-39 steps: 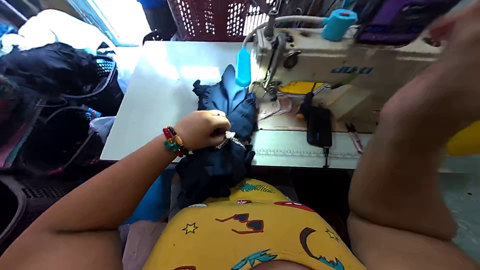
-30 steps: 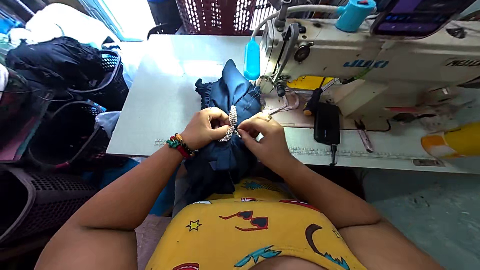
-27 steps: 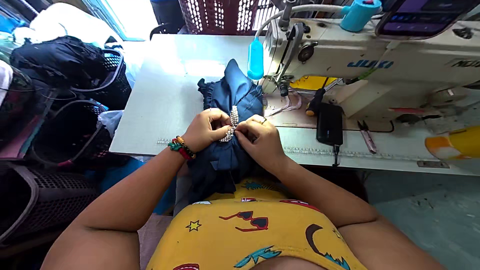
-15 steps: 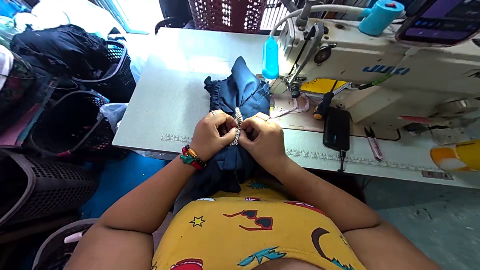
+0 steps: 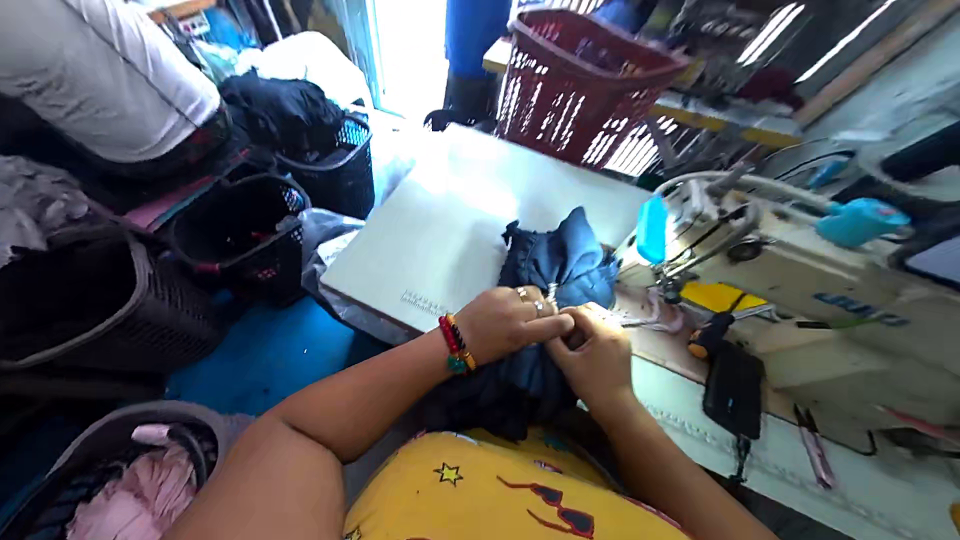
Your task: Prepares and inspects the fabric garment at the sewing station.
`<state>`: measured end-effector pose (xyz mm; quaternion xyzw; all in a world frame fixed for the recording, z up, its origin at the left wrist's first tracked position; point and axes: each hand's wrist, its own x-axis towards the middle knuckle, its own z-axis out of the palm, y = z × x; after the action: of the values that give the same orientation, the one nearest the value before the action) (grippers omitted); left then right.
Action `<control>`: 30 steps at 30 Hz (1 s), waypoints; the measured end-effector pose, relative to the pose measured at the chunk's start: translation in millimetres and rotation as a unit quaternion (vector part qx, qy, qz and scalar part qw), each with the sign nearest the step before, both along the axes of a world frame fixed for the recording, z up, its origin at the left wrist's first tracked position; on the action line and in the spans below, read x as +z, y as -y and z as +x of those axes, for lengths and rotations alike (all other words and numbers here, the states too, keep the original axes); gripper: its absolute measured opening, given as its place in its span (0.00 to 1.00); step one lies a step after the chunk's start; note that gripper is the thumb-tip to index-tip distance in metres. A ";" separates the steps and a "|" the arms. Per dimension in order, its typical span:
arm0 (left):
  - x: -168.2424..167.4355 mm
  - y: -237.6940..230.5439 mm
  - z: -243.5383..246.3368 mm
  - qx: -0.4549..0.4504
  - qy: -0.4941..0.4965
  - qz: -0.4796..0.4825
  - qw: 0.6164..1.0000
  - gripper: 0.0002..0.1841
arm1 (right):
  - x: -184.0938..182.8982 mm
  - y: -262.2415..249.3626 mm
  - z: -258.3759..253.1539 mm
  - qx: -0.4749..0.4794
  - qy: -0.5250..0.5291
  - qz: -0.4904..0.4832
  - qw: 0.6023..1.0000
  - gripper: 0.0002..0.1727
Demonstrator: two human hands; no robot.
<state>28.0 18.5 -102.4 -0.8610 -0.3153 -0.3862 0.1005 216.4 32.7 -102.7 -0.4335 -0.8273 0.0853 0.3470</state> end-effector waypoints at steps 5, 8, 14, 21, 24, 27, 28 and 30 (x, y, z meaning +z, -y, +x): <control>7.7 -7.6 -1.9 0.017 -0.010 -0.074 0.997 0.08 | -9.4 -4.2 -4.9 -0.020 -0.055 0.016 0.998 0.10; 12.9 -7.2 -1.6 0.026 0.019 -0.151 0.988 0.07 | -12.1 -5.2 -3.4 -0.009 -0.068 0.015 0.998 0.09; 15.3 -5.8 0.9 0.044 0.035 -0.189 0.980 0.10 | -2.8 2.9 -2.5 -0.034 -0.018 0.004 0.999 0.09; 12.0 -5.3 4.9 0.070 0.056 -0.178 0.980 0.10 | -9.2 -2.3 -10.3 -0.065 -0.062 0.002 0.996 0.10; 7.1 -4.9 5.6 0.078 0.037 -0.105 0.991 0.05 | -19.4 -8.6 -6.1 -0.034 -0.102 0.019 0.994 0.10; 9.1 -3.5 4.0 0.066 0.040 -0.154 0.985 0.09 | -23.2 -14.7 0.0 0.034 -0.139 -0.017 0.990 0.09; 9.3 -4.7 4.7 0.055 0.046 -0.177 0.982 0.10 | -23.5 -16.0 3.6 0.051 -0.150 -0.036 0.987 0.09; 6.6 -11.1 7.2 0.032 0.058 -0.186 0.980 0.10 | -22.6 -19.5 10.4 0.080 -0.173 -0.078 0.979 0.10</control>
<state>35.2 29.6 -95.8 -0.8299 -0.4146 -0.3672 -0.0674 226.8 52.2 -125.3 -0.3704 -0.7774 0.2510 0.4421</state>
